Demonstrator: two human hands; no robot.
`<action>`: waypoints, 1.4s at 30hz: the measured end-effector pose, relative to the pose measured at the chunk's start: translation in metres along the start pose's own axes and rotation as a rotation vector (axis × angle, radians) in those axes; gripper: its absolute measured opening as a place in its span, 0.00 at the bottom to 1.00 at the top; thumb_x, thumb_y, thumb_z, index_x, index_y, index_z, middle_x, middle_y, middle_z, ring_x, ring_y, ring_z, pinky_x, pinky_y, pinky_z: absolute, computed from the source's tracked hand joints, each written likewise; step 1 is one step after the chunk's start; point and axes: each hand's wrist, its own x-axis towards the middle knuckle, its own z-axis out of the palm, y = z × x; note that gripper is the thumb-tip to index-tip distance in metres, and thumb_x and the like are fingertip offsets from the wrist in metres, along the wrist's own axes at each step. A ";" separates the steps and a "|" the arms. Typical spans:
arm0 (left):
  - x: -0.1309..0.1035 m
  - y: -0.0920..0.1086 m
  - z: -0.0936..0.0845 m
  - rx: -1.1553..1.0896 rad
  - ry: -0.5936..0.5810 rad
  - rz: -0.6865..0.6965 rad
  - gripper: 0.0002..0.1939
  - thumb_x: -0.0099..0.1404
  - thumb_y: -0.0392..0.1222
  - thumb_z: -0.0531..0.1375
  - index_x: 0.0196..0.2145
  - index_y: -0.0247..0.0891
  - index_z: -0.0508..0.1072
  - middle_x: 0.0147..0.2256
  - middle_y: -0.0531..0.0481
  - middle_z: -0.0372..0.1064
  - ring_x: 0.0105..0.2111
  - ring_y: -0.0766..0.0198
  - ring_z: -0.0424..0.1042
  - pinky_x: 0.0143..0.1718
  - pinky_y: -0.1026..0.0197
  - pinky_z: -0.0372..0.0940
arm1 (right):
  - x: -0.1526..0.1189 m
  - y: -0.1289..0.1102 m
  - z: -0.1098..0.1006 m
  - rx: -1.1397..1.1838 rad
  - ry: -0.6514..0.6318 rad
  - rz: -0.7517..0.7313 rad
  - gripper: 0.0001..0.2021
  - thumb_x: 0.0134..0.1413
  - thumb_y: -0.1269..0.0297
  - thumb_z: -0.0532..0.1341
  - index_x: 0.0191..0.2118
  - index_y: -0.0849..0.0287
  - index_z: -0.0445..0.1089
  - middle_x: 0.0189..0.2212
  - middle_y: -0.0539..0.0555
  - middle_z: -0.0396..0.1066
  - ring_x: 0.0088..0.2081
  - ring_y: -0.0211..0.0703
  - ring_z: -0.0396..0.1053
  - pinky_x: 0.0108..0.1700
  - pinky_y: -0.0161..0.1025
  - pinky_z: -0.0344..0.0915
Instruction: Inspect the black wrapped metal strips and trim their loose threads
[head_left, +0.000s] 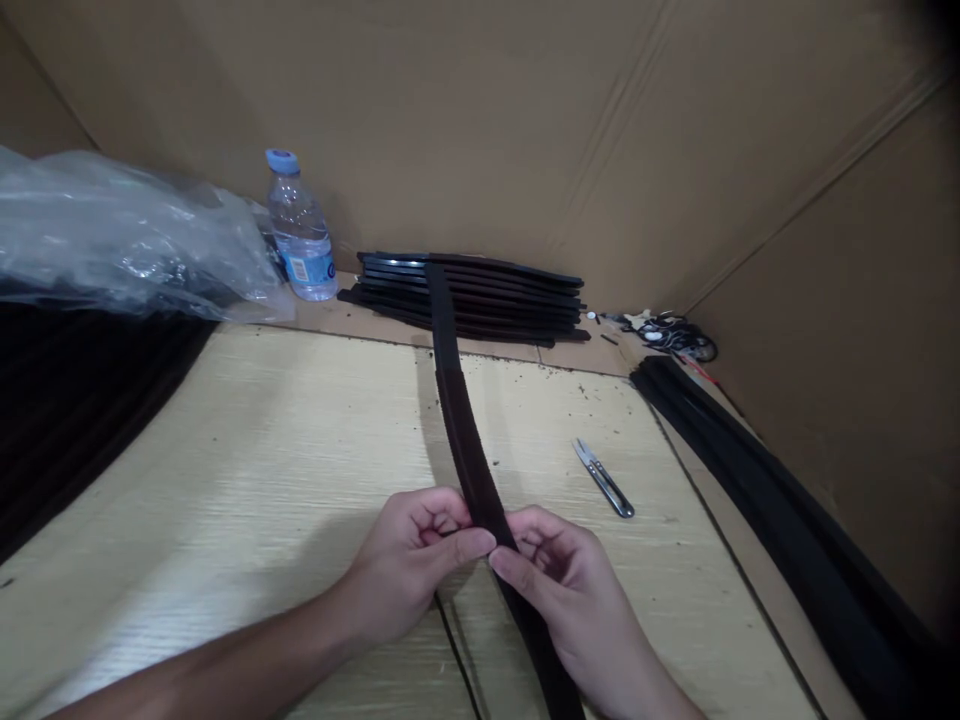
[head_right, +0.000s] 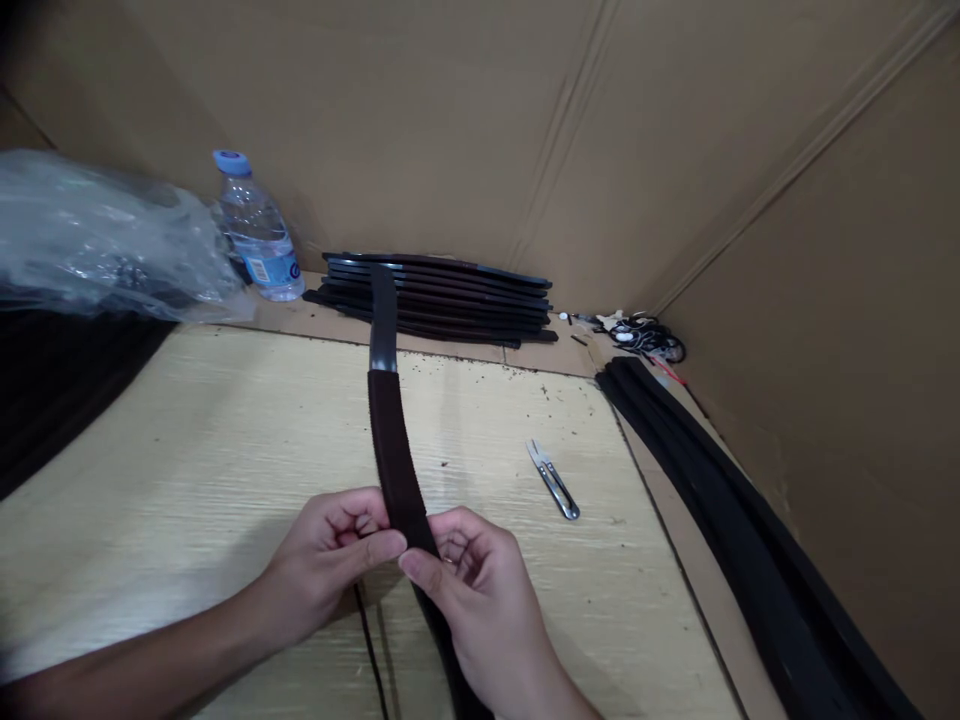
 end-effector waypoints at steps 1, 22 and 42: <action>0.000 0.000 0.001 -0.038 -0.041 -0.006 0.11 0.56 0.43 0.64 0.24 0.32 0.68 0.20 0.54 0.64 0.21 0.68 0.64 0.24 0.66 0.59 | -0.001 0.000 0.001 0.025 -0.013 0.007 0.11 0.45 0.62 0.69 0.29 0.61 0.68 0.21 0.47 0.70 0.24 0.33 0.65 0.28 0.31 0.62; -0.001 0.002 0.005 -0.093 -0.066 0.013 0.12 0.62 0.41 0.59 0.24 0.35 0.64 0.21 0.51 0.70 0.22 0.65 0.71 0.25 0.63 0.65 | -0.007 0.008 0.006 0.150 0.024 0.063 0.16 0.58 0.53 0.56 0.27 0.58 0.58 0.22 0.50 0.70 0.20 0.33 0.62 0.22 0.30 0.58; 0.003 -0.003 0.000 -0.027 0.033 -0.019 0.10 0.52 0.39 0.66 0.21 0.32 0.70 0.19 0.54 0.66 0.20 0.69 0.65 0.22 0.68 0.57 | -0.002 0.002 0.006 0.121 -0.034 0.084 0.16 0.33 0.63 0.74 0.25 0.63 0.68 0.17 0.43 0.63 0.17 0.29 0.59 0.19 0.28 0.63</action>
